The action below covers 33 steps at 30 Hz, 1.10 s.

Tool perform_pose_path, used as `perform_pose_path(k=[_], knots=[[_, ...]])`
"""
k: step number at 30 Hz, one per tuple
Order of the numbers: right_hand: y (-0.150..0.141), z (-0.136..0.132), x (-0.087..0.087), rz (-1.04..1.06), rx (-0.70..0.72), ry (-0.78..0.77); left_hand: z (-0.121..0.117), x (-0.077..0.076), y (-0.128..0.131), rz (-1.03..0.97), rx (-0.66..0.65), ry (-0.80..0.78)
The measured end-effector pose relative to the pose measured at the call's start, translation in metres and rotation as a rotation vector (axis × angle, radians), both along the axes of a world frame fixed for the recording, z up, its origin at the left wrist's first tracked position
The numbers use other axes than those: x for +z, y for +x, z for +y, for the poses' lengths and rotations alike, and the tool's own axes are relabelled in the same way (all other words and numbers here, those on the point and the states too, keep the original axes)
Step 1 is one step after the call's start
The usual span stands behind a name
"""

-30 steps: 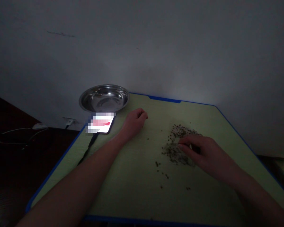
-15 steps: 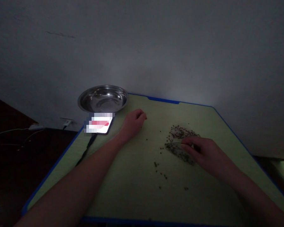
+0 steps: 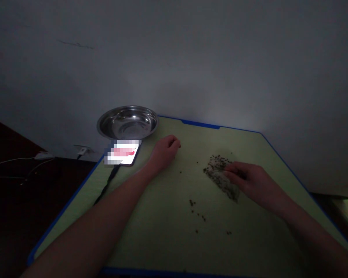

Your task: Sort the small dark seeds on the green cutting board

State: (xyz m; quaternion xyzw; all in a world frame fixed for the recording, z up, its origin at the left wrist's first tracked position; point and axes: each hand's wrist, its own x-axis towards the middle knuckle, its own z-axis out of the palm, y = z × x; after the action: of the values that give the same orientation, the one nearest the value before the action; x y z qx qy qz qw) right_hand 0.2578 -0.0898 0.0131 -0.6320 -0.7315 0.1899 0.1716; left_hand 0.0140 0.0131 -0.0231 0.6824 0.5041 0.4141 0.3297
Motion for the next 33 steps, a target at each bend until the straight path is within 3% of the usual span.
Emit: perform_pose_path(k=[4,8,14,20,33], knots=[[-0.001,0.021,0.016,0.036,0.003,0.064,0.001,0.000,0.000,-0.001,0.006,-0.010],[-0.018,0.065,0.025,0.038,0.002,0.019,0.001,0.000,-0.001,-0.048,0.030,-0.023],[-0.038,0.114,0.009,0.067,0.010,-0.042,0.000,0.003,-0.003,-0.093,0.063,-0.048],[-0.050,0.122,-0.004,0.060,0.068,-0.069,-0.002,0.006,-0.002,-0.126,0.092,-0.050],[-0.080,0.108,0.000,-0.017,0.379,-0.052,0.004,0.006,-0.002,-0.328,0.160,-0.067]])
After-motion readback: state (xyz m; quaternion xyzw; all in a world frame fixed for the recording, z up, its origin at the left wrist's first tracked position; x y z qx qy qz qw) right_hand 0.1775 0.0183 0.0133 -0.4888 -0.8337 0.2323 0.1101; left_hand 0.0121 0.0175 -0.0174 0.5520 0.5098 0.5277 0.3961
